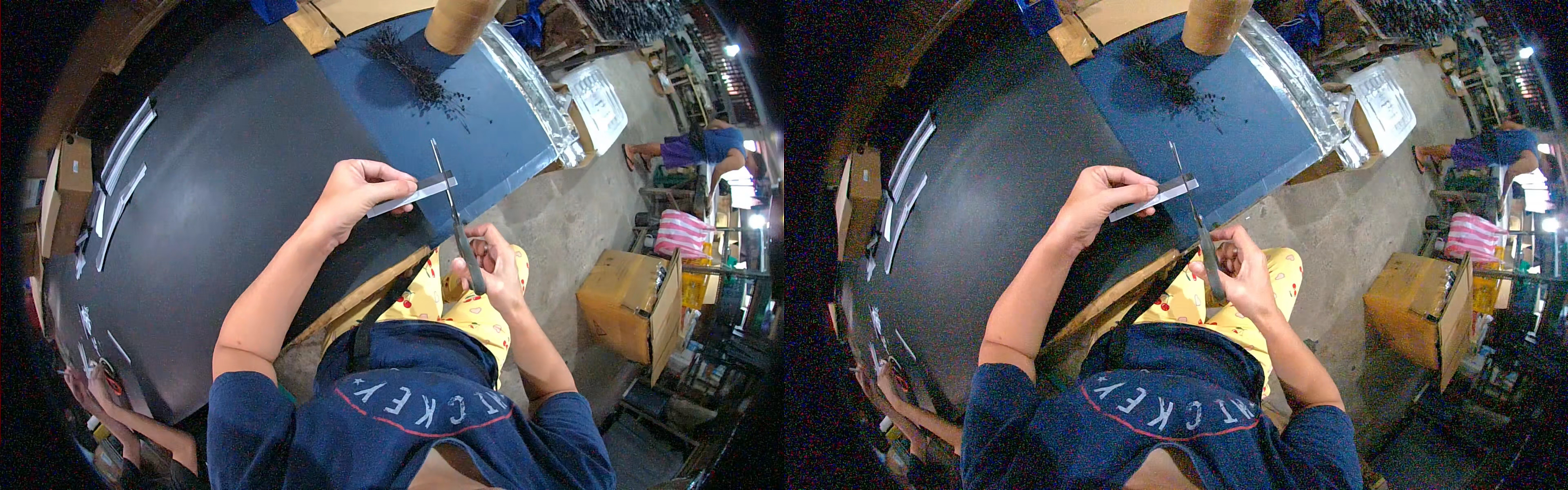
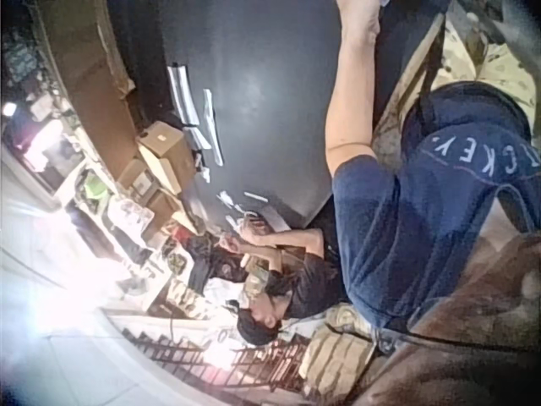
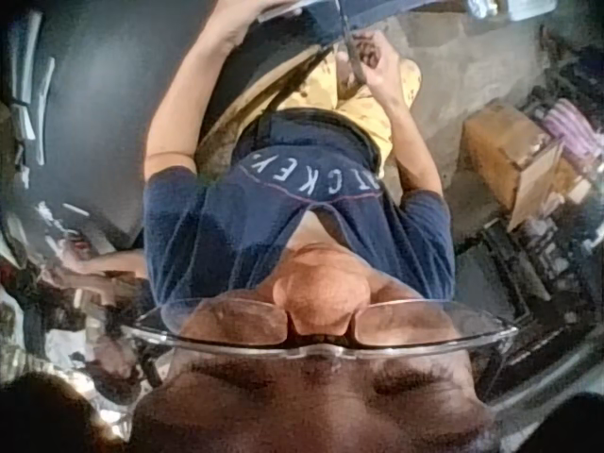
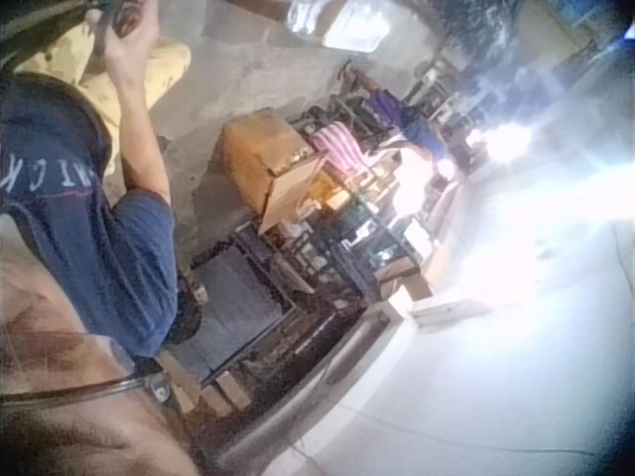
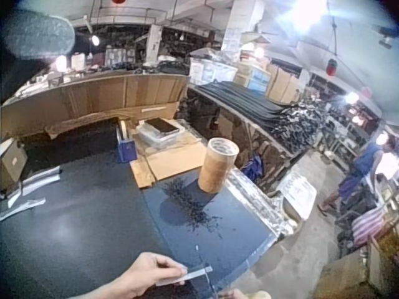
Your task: The person trims bundles of bristles with scissors, folds and cuts strips of material, and separates small bristles by hand at a workstation.
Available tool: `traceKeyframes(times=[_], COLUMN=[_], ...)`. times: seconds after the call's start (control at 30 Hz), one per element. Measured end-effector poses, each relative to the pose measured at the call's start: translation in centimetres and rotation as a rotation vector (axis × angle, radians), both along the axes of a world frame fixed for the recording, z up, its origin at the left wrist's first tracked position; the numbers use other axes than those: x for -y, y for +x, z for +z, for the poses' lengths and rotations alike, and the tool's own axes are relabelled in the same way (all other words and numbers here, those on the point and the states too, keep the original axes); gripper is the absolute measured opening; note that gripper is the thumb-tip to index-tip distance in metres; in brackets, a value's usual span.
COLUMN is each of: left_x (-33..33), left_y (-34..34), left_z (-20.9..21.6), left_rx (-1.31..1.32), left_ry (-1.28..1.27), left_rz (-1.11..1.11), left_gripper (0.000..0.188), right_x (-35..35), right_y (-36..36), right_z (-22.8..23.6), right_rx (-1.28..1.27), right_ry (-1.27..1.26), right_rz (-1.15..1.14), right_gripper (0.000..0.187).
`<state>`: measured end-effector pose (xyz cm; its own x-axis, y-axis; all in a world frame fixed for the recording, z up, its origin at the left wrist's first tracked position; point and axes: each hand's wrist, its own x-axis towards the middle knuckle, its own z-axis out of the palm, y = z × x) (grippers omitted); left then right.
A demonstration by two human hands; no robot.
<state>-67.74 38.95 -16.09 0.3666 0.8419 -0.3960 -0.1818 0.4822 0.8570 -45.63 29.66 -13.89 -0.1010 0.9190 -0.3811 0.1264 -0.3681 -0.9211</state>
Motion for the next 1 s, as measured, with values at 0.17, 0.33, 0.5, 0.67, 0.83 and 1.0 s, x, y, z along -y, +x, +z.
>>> traceKeyframes(times=[0.17,0.33,0.5,0.67,0.83,1.0], left_x=[0.0,0.0,0.0,0.0,0.3,1.0], left_y=[0.0,0.0,0.0,-0.1,-0.1,0.7], left_z=[0.1,0.1,0.0,-0.1,0.4,2.1], left_rx=[-0.002,-0.008,0.005,-0.014,-0.035,-0.218], left_ry=[-0.003,-0.003,-0.003,0.011,0.028,0.163], left_rz=[-0.003,-0.012,-0.013,-0.015,-0.041,-0.309], left_gripper=[0.019,0.019,0.019,0.020,0.020,0.014], right_x=[0.1,0.0,0.1,0.6,0.7,-1.0], right_y=[0.0,0.1,0.2,0.3,0.3,0.8], right_z=[0.0,0.0,0.0,-0.3,-0.2,0.7], right_rx=[-0.028,0.067,0.034,0.031,0.028,-0.154], right_ry=[0.021,-0.008,0.010,-0.024,-0.135,0.030], right_rz=[-0.028,-0.022,-0.014,-0.042,-0.099,-0.164], right_gripper=[0.041,0.040,0.040,0.040,0.041,0.048])
